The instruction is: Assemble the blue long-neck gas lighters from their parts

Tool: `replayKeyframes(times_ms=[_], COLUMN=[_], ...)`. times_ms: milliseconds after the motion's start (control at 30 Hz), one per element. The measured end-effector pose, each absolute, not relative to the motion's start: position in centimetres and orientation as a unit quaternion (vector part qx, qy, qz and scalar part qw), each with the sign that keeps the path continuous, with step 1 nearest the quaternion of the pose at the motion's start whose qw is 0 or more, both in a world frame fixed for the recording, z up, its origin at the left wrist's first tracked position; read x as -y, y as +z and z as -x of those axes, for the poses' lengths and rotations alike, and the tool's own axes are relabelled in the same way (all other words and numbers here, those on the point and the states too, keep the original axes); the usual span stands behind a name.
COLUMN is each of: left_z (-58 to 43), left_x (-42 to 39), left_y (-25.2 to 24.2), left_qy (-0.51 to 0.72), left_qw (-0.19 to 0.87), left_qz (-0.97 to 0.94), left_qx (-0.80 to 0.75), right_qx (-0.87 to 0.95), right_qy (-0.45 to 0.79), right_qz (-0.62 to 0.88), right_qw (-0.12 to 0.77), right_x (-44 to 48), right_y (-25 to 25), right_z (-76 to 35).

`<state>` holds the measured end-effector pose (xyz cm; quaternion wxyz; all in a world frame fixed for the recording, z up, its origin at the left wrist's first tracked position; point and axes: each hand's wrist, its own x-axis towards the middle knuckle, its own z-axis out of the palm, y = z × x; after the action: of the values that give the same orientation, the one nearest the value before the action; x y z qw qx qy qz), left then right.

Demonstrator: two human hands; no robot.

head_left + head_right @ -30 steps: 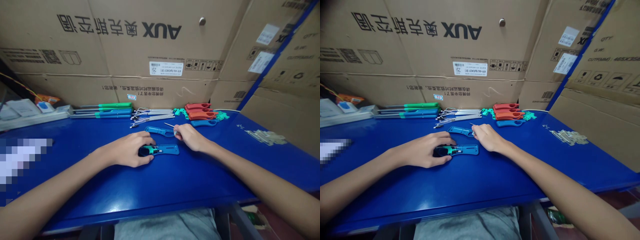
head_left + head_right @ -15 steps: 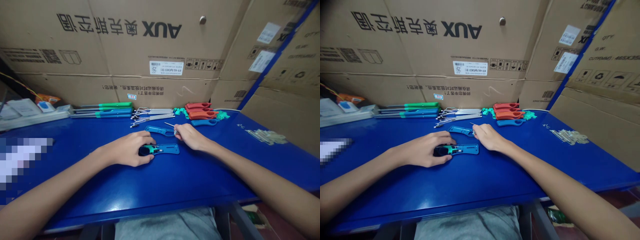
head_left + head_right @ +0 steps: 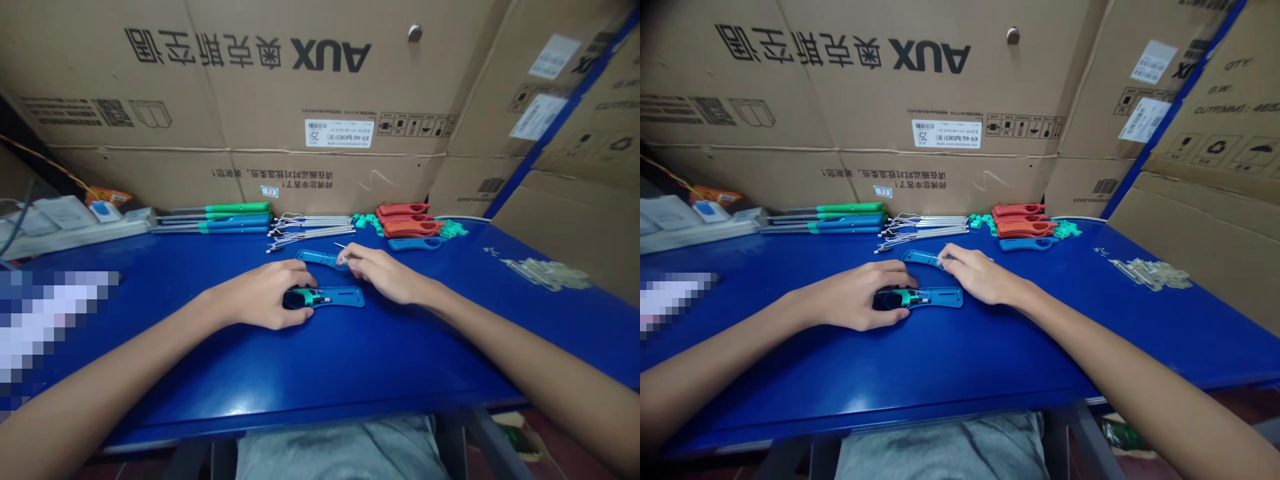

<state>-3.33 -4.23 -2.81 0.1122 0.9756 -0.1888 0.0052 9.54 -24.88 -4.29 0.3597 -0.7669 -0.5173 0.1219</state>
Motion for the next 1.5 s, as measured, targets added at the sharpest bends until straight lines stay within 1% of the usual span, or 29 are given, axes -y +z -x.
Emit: replayKeyframes(times_ms=[167, 267, 367, 500, 833, 1100, 1500], left_z=[3.4, 3.4, 3.4, 3.0, 2.2, 2.2, 2.2], left_x=[4.2, 4.2, 4.4, 4.9, 4.7, 4.7, 4.7], left_y=[-2.8, -3.1, -3.5, -3.9, -4.4, -4.6, -4.6], left_qy=[0.007, 0.021, 0.037, 0.042, 0.034, 0.036, 0.050], left_qw=[0.124, 0.144, 0.163, 0.169, 0.275, 0.280, 0.272], left_qz=[-0.976, -0.974, -0.970, -0.969, -0.955, -0.953, -0.953], left_qx=[0.178, 0.175, 0.179, 0.175, 0.109, 0.113, 0.123], right_qx=[0.589, 0.609, 0.615, 0.645, 0.659, 0.662, 0.664], right_qy=[0.001, -0.007, 0.009, -0.001, 0.009, 0.002, -0.008], right_qz=[0.759, 0.753, 0.746, 0.718, 0.725, 0.724, 0.721], right_qw=[0.278, 0.250, 0.255, 0.260, 0.202, 0.192, 0.200], right_x=[24.9, 24.9, 25.0, 25.0, 25.0, 24.9, 24.9], right_y=[-4.7, -4.9, -4.8, -4.5, -4.4, -4.6, -4.6], right_z=[-9.3, -9.4, -9.3, -9.0, -8.6, -8.6, -8.4])
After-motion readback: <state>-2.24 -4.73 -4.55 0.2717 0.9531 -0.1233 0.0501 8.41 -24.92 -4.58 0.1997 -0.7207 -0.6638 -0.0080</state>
